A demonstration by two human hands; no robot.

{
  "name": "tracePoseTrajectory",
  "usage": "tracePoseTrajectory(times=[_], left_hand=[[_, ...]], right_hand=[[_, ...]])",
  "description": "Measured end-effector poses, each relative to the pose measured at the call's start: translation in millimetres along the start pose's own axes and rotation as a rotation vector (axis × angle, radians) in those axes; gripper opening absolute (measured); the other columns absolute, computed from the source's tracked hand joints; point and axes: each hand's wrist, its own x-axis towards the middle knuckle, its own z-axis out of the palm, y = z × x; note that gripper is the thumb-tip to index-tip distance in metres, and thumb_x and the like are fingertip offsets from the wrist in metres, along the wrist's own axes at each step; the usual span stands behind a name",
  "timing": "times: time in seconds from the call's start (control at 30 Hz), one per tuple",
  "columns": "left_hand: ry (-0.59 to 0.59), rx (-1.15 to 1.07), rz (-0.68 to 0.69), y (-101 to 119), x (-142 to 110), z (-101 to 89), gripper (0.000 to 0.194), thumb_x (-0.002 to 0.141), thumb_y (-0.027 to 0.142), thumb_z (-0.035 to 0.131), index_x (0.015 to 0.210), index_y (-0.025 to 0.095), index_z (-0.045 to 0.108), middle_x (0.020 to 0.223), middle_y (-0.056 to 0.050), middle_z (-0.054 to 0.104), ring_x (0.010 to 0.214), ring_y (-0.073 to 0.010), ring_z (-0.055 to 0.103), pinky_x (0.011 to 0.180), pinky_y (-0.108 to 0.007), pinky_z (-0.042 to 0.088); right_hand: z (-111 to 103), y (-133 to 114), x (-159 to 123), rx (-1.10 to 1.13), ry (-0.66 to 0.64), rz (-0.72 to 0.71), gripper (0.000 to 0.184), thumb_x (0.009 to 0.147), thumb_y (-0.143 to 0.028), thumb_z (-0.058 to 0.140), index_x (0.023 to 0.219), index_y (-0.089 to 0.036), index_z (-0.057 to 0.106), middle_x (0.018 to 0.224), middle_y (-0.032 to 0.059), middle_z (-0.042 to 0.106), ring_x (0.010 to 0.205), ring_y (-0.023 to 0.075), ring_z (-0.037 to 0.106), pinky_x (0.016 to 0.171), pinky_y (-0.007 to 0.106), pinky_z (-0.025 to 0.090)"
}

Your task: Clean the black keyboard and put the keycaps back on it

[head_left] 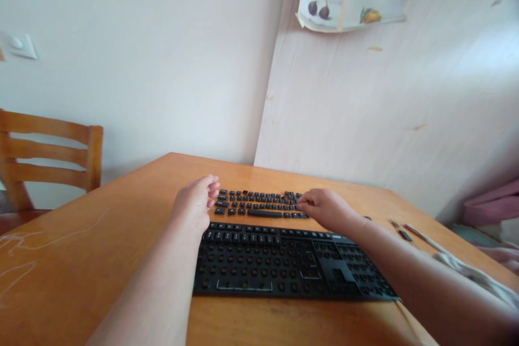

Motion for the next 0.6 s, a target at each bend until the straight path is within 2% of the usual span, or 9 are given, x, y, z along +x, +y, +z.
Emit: tracePoseTrajectory(times=[0.13,0.23,0.6], left_hand=[[0.004,0.007,-0.001,-0.4,1.7,0.0,0.026,0.056,0.029,0.069,0.078,0.015,0.070,0.078,-0.005,0.069,0.059,-0.0095,0.057,0.052,-0.021,0.036],[0.005,0.018,-0.007,-0.4,2.8,0.0,0.027,0.056,0.030,0.069,0.078,0.015,0.070,0.079,-0.005,0.069,0.060,-0.0093,0.056,0.052,-0.021,0.035],[0.012,0.036,0.002,-1.4,3.0,-1.6,0.029,0.055,0.032,0.070,0.078,0.015,0.070,0.080,-0.005,0.069,0.061,-0.0091,0.056,0.053,-0.020,0.036]], right_hand=[[4.0,35.8,23.9,0.010,0.031,0.183,0.024,0.082,-0.030,0.054,0.080,-0.019,0.074,0.071,0.0036,0.069,0.067,0.0150,0.058,0.060,0.024,0.038],[10.8,51.9,40.4,0.010,0.031,0.231,0.024,0.080,-0.031,0.055,0.084,-0.020,0.076,0.077,0.0040,0.071,0.070,0.0152,0.060,0.059,0.024,0.038],[41.5,56.9,96.5,0.014,-0.069,0.261,0.019,0.072,-0.030,0.066,0.086,-0.025,0.078,0.083,0.0028,0.073,0.072,0.0149,0.062,0.060,0.023,0.041]])
